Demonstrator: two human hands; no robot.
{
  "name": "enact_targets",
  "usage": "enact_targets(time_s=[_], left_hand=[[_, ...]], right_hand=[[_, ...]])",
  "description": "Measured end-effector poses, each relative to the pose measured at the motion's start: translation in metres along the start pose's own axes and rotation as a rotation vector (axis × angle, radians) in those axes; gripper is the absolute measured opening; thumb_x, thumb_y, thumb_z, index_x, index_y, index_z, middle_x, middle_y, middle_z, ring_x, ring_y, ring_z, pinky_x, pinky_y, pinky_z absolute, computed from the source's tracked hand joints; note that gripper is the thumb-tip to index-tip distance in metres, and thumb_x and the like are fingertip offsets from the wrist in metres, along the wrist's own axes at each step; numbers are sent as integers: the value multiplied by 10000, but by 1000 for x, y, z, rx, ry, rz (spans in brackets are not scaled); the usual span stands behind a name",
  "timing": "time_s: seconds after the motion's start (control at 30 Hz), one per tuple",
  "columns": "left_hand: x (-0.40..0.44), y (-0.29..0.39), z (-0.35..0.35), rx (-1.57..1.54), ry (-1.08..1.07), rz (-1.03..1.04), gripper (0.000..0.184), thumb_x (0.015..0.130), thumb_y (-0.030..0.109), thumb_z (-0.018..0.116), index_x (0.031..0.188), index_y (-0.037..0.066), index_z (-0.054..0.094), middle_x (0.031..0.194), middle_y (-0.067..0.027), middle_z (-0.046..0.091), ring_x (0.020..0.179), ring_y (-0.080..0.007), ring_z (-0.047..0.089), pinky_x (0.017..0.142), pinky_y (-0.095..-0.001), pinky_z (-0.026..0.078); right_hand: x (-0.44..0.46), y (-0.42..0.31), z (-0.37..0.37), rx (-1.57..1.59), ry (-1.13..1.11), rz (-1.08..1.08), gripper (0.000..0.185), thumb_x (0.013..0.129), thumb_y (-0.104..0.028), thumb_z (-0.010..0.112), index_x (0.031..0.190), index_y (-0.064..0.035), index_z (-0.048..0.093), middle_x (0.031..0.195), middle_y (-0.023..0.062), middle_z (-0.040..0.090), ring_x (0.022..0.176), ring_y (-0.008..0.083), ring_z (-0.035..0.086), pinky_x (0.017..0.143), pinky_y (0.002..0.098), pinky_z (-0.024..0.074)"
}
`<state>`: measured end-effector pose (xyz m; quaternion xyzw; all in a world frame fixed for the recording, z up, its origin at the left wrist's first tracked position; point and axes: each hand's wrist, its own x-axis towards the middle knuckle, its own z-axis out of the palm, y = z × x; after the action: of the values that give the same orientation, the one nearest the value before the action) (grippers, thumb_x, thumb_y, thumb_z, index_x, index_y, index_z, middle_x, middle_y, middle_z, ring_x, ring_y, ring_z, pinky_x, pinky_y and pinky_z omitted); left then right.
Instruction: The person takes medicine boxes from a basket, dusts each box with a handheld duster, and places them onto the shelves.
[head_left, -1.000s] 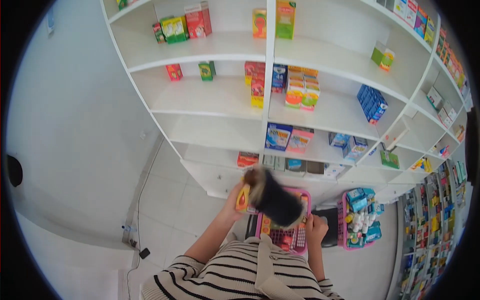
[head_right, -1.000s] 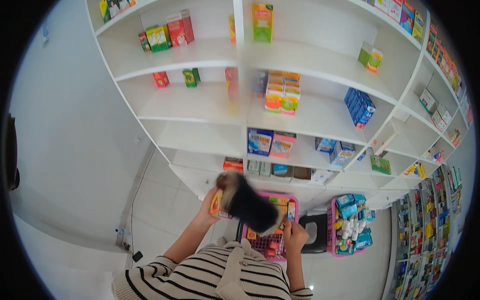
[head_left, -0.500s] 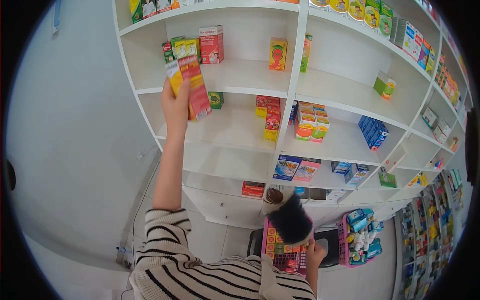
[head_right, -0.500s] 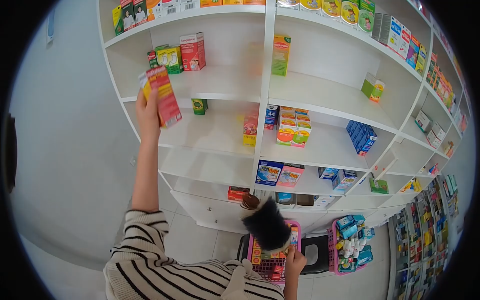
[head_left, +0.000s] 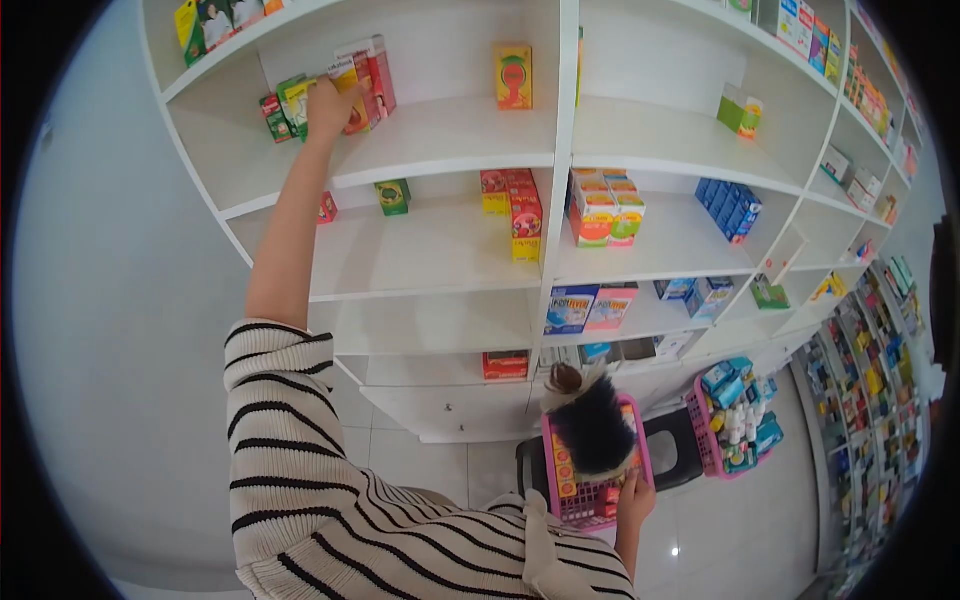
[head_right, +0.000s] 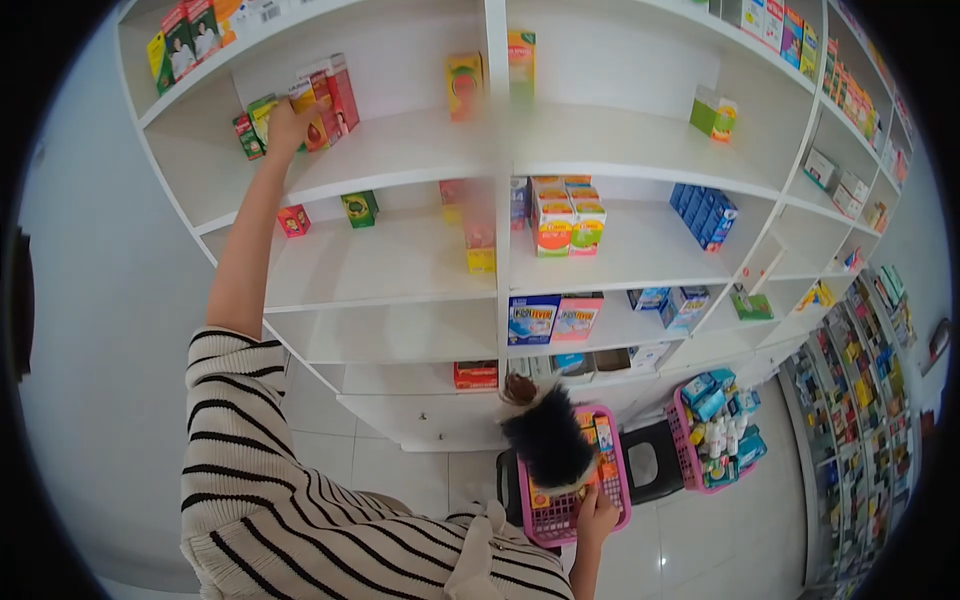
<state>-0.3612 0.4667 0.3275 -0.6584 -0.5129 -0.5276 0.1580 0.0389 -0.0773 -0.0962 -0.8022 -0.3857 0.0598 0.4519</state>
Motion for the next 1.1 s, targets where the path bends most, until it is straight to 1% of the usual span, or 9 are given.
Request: enact_targets(time_s=[0.13, 0.23, 0.3, 0.37, 0.47, 0.53, 0.7, 0.87, 1.1], left_hand=[[-5, 5, -1, 188, 77, 46, 821, 679, 495, 794, 1153, -89, 466, 1054, -301, 597, 987, -427, 607, 846, -468, 493], [4, -16, -1, 339, 183, 207, 946, 649, 551, 798, 1224, -95, 413, 1093, -295, 599, 1037, -426, 596, 865, -449, 491], [-14, -9, -25, 207, 174, 206, 869, 725, 589, 736, 1234, -76, 503, 1186, -262, 567, 1088, -346, 580, 933, -379, 447], [-87, 49, -65, -256, 66, 110, 610, 857, 425, 681, 1219, -47, 542, 1170, -181, 594, 1084, -218, 581, 923, -322, 443], [-239, 130, -89, -573, 78, -57, 305, 916, 134, 634, 1155, -42, 563, 1080, -122, 611, 1007, -180, 588, 913, -316, 473], [-348, 129, -63, -820, -154, -19, 208, 938, 45, 530, 1129, -33, 558, 1055, -102, 603, 950, -160, 569, 884, -300, 448], [-562, 202, 2, -815, -942, -288, 223, 810, 21, 644, 1026, 29, 587, 869, -69, 552, 754, -152, 540, 700, -264, 459], [-722, 217, 28, -543, -1159, -213, 338, 739, 99, 689, 1053, 22, 588, 946, -110, 582, 933, -286, 562, 794, -381, 475], [-847, 256, 70, -179, -1414, -50, 493, 767, 152, 650, 1231, 37, 527, 1225, -129, 464, 1184, -299, 450, 914, -488, 428]], right_hand=[[-7, 19, 3, -57, -62, 130, 405, 945, -278, 521, 730, 45, 640, 572, 207, 577, 483, 313, 580, 483, 414, 400], [-8, 9, -3, -36, 12, 118, 453, 950, -312, 521, 708, 66, 587, 506, 172, 433, 483, 160, 409, 480, 398, 344], [-5, 22, -6, -101, 20, 182, 485, 958, -340, 514, 720, 76, 592, 512, 153, 457, 497, 153, 426, 488, 372, 357], [-10, 39, -11, -118, 37, 264, 505, 965, -356, 506, 725, 79, 597, 516, 137, 483, 505, 150, 437, 492, 354, 363], [-14, 56, -21, -17, 45, 476, 493, 969, -371, 482, 766, 47, 648, 582, 200, 561, 531, 216, 537, 544, 384, 409], [-16, 63, -29, 55, 9, 547, 483, 974, -398, 472, 869, 32, 665, 623, 126, 593, 570, 179, 536, 567, 351, 425], [-12, 75, -50, 48, -151, 587, 414, 976, -367, 489, 1021, 13, 649, 693, 53, 597, 617, 125, 538, 586, 289, 439], [-3, 94, -68, 147, -250, 588, 293, 960, -261, 549, 1059, 7, 618, 703, 40, 592, 591, 112, 565, 540, 252, 434], [7, 127, -117, -19, -438, 459, 212, 935, -191, 581, 984, 15, 597, 633, 66, 568, 555, 127, 566, 529, 282, 436]])
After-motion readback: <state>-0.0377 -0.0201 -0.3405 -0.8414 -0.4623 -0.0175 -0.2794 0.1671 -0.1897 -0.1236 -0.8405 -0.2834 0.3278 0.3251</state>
